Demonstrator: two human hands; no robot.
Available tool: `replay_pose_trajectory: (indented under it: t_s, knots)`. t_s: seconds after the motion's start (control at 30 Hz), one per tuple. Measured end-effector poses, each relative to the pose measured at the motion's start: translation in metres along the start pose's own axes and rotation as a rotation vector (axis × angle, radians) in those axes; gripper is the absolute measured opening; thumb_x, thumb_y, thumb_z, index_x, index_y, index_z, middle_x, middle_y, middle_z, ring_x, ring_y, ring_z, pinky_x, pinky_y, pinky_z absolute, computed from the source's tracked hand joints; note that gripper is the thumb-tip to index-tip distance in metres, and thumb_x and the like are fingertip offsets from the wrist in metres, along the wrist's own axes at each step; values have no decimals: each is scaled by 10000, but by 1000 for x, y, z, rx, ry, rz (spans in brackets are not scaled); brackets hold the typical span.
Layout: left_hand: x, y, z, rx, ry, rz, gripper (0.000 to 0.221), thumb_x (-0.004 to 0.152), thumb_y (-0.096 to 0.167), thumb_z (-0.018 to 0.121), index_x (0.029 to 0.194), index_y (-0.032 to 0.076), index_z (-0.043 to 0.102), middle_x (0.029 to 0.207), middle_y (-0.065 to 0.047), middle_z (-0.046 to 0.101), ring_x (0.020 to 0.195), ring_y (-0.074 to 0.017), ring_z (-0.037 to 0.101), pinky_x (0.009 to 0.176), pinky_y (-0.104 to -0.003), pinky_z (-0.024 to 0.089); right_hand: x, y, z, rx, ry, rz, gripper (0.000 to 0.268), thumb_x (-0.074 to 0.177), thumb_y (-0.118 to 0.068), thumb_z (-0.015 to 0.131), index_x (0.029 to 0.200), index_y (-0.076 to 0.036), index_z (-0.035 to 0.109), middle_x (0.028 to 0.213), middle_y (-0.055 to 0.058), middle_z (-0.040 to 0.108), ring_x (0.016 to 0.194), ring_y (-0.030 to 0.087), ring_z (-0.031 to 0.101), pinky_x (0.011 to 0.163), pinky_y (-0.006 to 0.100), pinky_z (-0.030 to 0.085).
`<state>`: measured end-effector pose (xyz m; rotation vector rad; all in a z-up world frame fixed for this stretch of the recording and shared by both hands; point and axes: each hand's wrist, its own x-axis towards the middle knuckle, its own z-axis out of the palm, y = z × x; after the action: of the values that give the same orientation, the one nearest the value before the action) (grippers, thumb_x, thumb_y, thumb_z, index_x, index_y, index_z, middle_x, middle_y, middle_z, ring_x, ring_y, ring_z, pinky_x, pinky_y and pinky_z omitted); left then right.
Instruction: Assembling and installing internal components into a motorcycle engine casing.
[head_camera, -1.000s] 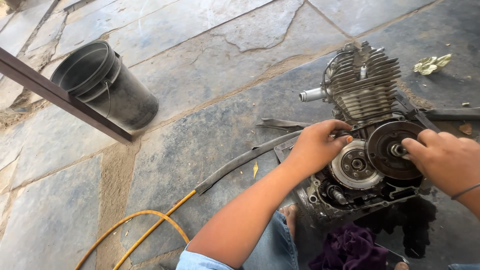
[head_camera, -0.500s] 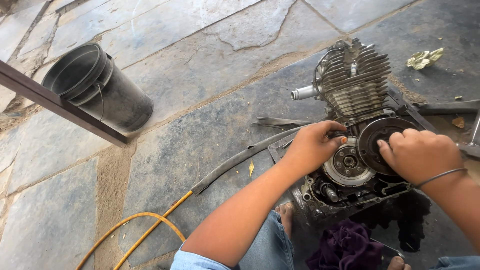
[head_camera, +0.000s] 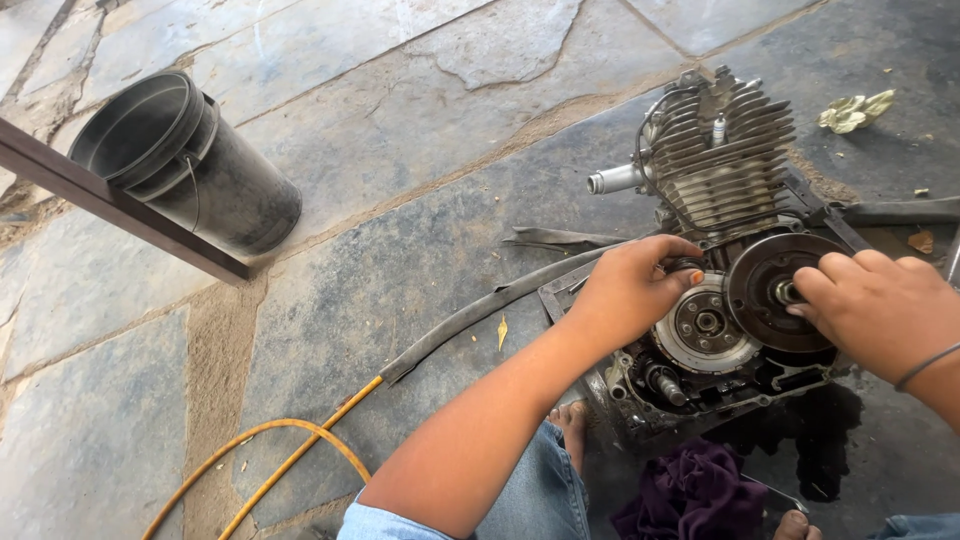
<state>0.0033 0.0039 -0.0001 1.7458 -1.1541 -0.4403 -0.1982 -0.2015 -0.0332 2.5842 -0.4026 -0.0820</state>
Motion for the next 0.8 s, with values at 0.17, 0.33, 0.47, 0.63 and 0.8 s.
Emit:
replay_pose_trajectory:
  t_s: [0.17, 0.33, 0.47, 0.63, 0.8]
  knots:
    - [-2, 4, -8, -3, -5, 30, 341, 893, 266, 746, 1188, 96, 725, 1013, -113, 763, 801, -194, 729, 760, -333, 580, 10, -2, -16, -29, 20, 9, 394, 871, -633, 577, 982, -261, 648, 803, -92, 608, 733, 67, 633, 631, 236, 509]
    - [-5, 9, -13, -6, -8, -31, 337, 885, 271, 740, 1180, 109, 735, 1005, -116, 765, 804, -205, 733, 757, -340, 583, 7, -2, 4, 13, 120, -34, 368, 883, -590, 599, 950, -232, 649, 759, -88, 600, 699, 70, 627, 606, 246, 484]
    - [-6, 8, -14, 19, 6, 21, 330, 895, 271, 741, 1181, 105, 735, 1039, -116, 767, 830, -209, 732, 776, -343, 582, 8, -7, 4, 28, 175, -30, 343, 948, -535, 614, 830, -213, 630, 697, -72, 590, 671, 105, 629, 572, 269, 473]
    - [-7, 8, -13, -8, 8, 32, 339, 894, 269, 740, 1187, 98, 727, 1051, -122, 763, 830, -211, 739, 784, -347, 582, 3, -25, 11, -1, 91, 155, 434, 1062, -508, 517, 781, -197, 630, 632, -35, 629, 559, 124, 641, 530, 261, 491]
    - [-9, 11, -9, -64, -6, -35, 340, 892, 272, 731, 1183, 94, 724, 982, -117, 772, 794, -193, 752, 753, -336, 591, 1, -30, -21, 7, -23, 270, 527, 1055, -589, 495, 761, -179, 644, 619, -15, 651, 502, 141, 653, 479, 264, 512]
